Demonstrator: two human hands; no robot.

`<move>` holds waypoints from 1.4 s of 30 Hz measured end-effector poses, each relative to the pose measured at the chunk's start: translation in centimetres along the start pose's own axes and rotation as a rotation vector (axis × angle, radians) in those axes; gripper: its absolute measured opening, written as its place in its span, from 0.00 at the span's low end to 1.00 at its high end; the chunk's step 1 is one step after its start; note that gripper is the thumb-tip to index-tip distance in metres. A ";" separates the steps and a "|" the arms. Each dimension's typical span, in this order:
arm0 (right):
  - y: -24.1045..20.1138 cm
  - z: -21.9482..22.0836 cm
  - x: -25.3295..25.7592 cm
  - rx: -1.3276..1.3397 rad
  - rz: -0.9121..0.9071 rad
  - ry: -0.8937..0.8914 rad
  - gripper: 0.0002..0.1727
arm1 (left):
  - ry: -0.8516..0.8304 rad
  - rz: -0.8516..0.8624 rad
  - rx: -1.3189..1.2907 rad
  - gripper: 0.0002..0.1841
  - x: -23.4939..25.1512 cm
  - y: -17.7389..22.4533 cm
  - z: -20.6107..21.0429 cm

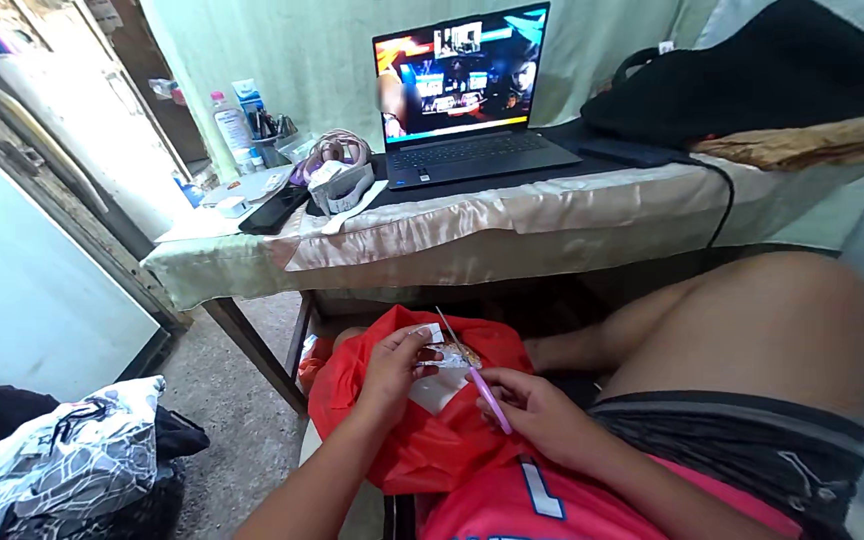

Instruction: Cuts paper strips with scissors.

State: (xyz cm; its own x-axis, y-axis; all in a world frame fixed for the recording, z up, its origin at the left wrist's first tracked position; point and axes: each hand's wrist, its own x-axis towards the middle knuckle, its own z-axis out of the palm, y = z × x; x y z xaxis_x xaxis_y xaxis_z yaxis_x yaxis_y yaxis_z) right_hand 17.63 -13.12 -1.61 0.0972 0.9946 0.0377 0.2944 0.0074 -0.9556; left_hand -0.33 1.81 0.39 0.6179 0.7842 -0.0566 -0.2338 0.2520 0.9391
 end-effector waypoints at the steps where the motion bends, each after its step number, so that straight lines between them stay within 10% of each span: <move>1: 0.0 0.0 0.0 -0.004 -0.005 0.005 0.20 | 0.004 -0.005 -0.008 0.15 0.0 0.0 0.0; 42: 0.9 -0.2 -0.1 -0.221 -0.070 0.130 0.27 | 0.043 -0.065 -0.214 0.18 -0.5 0.2 0.9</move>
State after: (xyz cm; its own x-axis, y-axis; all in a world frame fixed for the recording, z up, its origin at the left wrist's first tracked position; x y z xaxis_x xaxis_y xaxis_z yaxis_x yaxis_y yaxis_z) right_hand 18.02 -13.26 -2.39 0.1866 0.9706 0.1524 0.5038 0.0386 -0.8630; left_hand 0.03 0.95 0.93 0.6056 0.7845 -0.1331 -0.3514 0.4138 0.8398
